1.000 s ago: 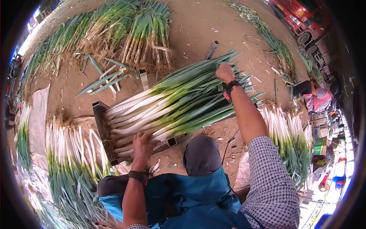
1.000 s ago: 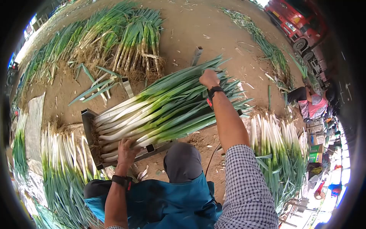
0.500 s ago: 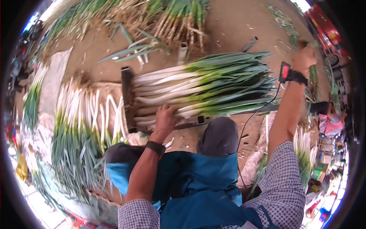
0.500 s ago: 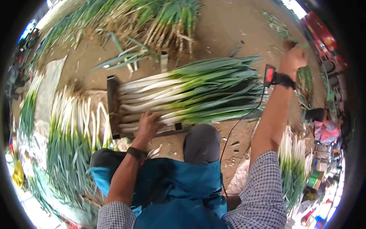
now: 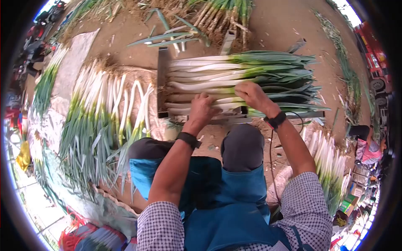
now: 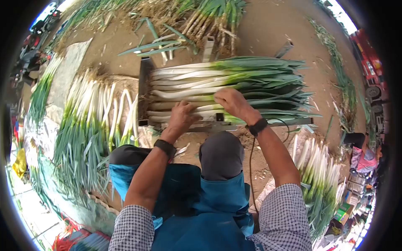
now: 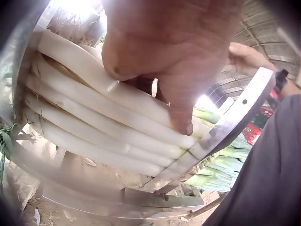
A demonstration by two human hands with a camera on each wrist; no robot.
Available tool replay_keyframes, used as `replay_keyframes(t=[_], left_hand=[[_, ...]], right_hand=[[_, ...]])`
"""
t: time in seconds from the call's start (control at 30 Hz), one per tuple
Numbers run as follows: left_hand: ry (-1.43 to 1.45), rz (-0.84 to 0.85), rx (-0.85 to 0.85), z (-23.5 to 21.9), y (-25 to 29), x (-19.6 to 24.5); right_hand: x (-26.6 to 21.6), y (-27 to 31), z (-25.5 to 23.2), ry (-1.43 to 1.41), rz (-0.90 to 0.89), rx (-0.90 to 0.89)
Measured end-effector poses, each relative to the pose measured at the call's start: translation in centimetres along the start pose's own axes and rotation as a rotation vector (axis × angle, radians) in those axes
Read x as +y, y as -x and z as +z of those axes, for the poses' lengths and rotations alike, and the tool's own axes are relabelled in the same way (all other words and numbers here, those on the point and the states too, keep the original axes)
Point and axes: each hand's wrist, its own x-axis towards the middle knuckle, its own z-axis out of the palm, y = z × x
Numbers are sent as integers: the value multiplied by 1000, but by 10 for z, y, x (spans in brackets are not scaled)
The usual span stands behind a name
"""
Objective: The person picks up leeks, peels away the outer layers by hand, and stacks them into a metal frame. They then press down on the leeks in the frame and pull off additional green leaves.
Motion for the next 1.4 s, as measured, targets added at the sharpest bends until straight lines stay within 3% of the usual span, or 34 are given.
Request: replay_keyframes(t=[0.07, 0.13, 0.17, 0.23, 0.3, 0.57, 0.63, 0.7, 0.77, 0.83, 0.9, 0.97, 1.03, 1.1, 1.13, 1.17, 1.2, 1.27, 1.33, 1.4], left_hand=[[-37, 3, 9, 3, 1, 4], [-39, -4, 0, 2, 3, 7], [-23, -7, -7, 2, 7, 6], [-91, 17, 120, 16, 12, 3], [-67, -30, 51, 12, 8, 5], [4, 36, -27, 10, 3, -7], [-66, -25, -84, -26, 5, 23], [-152, 150, 36, -70, 5, 40], [-300, 152, 35, -123, 4, 41], [-142, -8, 230, -183, 20, 60], [-334, 66, 494, -242, 44, 76], [-498, 151, 642, -299, 79, 91], [-605, 72, 723, -342, 118, 126], [-524, 272, 893, -369, 149, 166], [-565, 261, 953, -380, 166, 192], [-647, 394, 1027, -389, 181, 217], [-761, 471, 1062, -399, 200, 233], [-1241, 808, 866, -432, 227, 288], [-1286, 1043, 619, -431, 241, 314], [-1174, 1113, 508, -410, 242, 319]], right_hand=[[-7, 16, 13, 201, -159, 13], [-9, 28, 19, 315, -104, -106], [-18, 32, 29, 320, -150, 72], [-17, 34, 39, 262, -117, 98], [-5, 38, 52, 348, -110, 154], [-7, 42, 45, 312, -83, 149], [-2, 45, 45, 242, -86, 166], [-9, 43, 40, 231, -85, 159], [-7, 41, 35, 177, -75, 139], [4, 37, 39, 78, -47, 102], [-2, 28, 22, -99, 55, 173], [-34, 19, -19, 40, 12, 477], [-102, 10, -90, -169, 77, 602], [-179, 15, -149, -272, -11, 791], [-221, 19, -178, -61, -198, 874], [-243, 16, -200, -65, -555, 953], [-267, 16, -216, -24, -713, 980], [-313, 17, -235, 44, -897, 991], [-339, 14, -238, 74, -984, 954], [-356, 12, -234, 84, -1031, 915]])
